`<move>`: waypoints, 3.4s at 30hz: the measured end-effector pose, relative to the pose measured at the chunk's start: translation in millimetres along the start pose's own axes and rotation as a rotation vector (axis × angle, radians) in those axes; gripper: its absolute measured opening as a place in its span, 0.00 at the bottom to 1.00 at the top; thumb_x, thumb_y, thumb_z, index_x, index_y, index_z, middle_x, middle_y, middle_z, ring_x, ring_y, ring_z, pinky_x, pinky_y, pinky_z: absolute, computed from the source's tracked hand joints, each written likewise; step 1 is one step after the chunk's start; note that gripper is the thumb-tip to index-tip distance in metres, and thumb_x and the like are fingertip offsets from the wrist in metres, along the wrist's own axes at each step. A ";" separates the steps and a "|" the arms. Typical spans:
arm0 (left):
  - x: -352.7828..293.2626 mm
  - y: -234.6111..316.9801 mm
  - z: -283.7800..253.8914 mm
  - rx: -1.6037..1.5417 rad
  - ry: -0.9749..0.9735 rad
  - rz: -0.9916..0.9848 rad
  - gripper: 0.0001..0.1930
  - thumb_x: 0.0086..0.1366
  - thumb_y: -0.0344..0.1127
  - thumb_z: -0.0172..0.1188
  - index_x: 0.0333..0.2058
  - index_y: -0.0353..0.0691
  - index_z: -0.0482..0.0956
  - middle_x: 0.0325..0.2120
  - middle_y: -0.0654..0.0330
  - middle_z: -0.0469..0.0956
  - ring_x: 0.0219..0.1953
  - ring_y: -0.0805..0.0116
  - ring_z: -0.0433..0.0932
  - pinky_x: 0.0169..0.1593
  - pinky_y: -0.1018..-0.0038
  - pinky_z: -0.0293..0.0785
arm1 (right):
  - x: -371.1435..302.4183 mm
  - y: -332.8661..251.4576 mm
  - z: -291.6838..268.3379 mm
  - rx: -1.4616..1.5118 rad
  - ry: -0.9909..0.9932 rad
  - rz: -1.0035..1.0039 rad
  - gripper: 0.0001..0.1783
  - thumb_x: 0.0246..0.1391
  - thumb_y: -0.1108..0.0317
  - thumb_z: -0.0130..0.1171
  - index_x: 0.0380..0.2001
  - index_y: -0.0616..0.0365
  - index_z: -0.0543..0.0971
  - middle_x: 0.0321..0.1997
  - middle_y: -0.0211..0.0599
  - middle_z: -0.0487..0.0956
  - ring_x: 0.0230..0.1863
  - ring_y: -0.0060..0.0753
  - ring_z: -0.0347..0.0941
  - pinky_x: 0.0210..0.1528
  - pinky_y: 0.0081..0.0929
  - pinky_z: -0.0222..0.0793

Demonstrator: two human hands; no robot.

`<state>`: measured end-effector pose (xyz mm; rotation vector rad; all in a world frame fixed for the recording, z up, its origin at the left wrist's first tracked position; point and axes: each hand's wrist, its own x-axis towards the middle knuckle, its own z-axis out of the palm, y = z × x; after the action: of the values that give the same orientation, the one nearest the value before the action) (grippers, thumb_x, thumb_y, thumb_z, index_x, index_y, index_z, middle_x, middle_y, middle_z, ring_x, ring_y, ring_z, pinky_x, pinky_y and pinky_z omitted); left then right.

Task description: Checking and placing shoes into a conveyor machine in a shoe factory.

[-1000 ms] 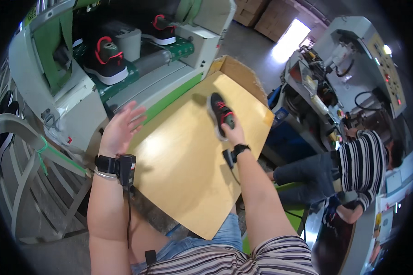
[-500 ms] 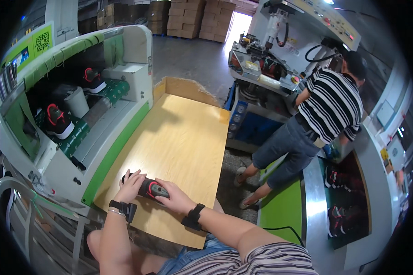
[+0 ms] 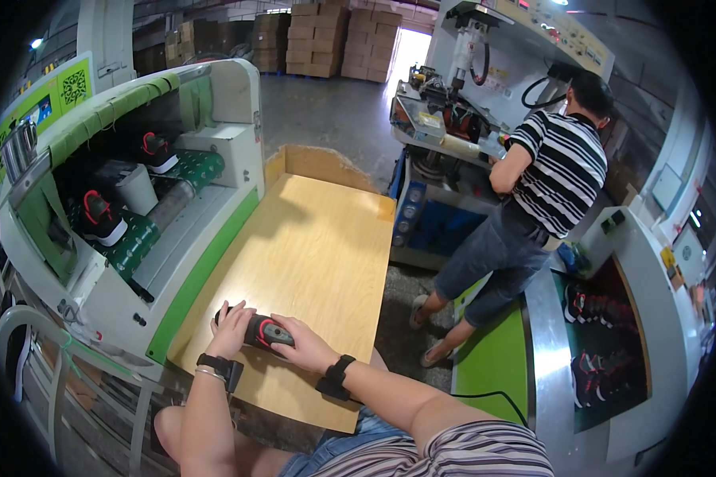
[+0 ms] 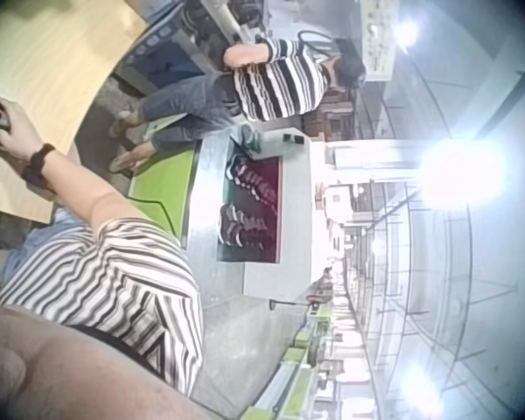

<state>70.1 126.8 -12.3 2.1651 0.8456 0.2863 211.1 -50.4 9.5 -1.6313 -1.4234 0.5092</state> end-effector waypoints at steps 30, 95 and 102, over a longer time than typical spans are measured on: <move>-0.5 5.0 0.3 0.022 0.013 0.006 0.26 0.75 0.58 0.38 0.57 0.52 0.77 0.69 0.57 0.62 0.75 0.50 0.43 0.68 0.34 0.27 | -1.4 2.3 -0.9 0.035 0.012 0.021 0.34 0.58 0.64 0.63 0.64 0.64 0.66 0.59 0.55 0.73 0.61 0.53 0.69 0.65 0.39 0.64; -20.8 16.4 -13.7 0.093 -0.199 -0.042 0.27 0.75 0.55 0.37 0.71 0.65 0.58 0.75 0.63 0.46 0.76 0.44 0.31 0.65 0.25 0.31 | 0.1 27.1 -34.9 0.410 -0.005 0.225 0.40 0.57 0.73 0.62 0.71 0.60 0.58 0.70 0.44 0.64 0.71 0.35 0.59 0.72 0.33 0.54; -19.5 13.5 -9.5 0.047 -0.164 -0.036 0.28 0.74 0.57 0.39 0.70 0.65 0.59 0.74 0.61 0.49 0.76 0.44 0.33 0.66 0.26 0.29 | -2.6 24.6 -32.2 0.434 0.035 0.220 0.38 0.57 0.75 0.61 0.69 0.62 0.58 0.68 0.46 0.65 0.70 0.36 0.61 0.72 0.33 0.55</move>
<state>57.6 113.2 5.3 2.1808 0.8039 0.0698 249.6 -62.7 5.6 -1.4371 -1.0220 0.8470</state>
